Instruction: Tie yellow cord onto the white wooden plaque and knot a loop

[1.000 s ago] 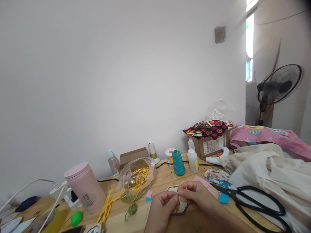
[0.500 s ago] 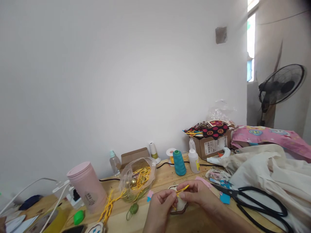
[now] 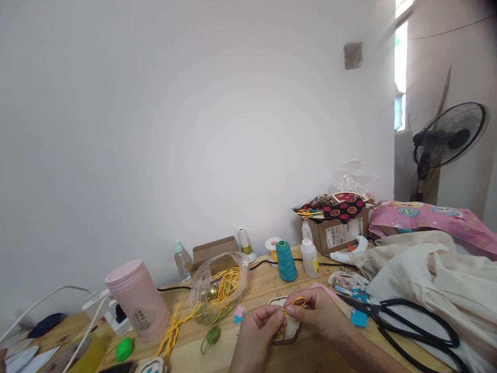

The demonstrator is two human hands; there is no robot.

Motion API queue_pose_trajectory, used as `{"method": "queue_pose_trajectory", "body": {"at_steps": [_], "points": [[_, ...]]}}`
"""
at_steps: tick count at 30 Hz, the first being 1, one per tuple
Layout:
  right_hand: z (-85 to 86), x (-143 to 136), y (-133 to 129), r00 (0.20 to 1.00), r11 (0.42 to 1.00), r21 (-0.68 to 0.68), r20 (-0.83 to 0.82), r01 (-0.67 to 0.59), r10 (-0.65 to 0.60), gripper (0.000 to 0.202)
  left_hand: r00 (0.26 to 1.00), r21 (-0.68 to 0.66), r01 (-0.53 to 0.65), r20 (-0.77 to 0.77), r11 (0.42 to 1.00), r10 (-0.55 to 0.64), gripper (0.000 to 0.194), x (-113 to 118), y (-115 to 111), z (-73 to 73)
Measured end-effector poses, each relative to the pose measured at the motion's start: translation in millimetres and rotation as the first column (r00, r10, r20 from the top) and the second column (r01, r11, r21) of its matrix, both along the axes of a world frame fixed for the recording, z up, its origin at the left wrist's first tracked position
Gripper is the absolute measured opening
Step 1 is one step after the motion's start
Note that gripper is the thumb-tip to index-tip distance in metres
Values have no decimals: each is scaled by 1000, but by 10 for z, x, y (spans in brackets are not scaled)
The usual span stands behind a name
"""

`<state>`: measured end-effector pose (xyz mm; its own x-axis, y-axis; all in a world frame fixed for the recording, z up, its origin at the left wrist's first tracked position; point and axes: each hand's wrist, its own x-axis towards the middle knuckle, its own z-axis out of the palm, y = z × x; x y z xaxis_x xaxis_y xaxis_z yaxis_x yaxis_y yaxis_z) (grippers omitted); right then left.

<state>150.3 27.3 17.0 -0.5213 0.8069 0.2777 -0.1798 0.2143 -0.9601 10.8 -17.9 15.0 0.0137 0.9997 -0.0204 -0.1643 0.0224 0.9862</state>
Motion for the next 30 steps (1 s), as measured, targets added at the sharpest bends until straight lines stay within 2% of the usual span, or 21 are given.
{"method": "queue_pose_trajectory", "body": {"at_steps": [10,19,24,26,27,29,30], "points": [[-14,-9,5,999,999,-41,-10,-34,33,23,999,32,21,42,999,-22,16,3,7,-8],[-50,-33,10,997,998,-10,42,61,-61,25,1000,6,-1,28,1000,1,18,-8,63,-76],[-33,-23,31,986,986,-23,40,164,-163,32,989,-39,-65,133,997,70,18,-13,77,-58],[-49,-37,26,990,989,-41,-1,142,-142,32,979,-52,-68,187,996,77,20,-8,74,-29],[-66,-48,22,995,995,-43,-27,94,-95,32,975,-59,-66,209,996,77,21,-6,73,-17],[-107,-77,18,997,999,-41,-79,0,-3,35,973,-47,-50,224,998,59,23,-7,80,-10],[-126,-91,18,998,999,-35,-64,4,-6,38,978,-46,-35,205,998,44,25,-10,90,-17]]}}
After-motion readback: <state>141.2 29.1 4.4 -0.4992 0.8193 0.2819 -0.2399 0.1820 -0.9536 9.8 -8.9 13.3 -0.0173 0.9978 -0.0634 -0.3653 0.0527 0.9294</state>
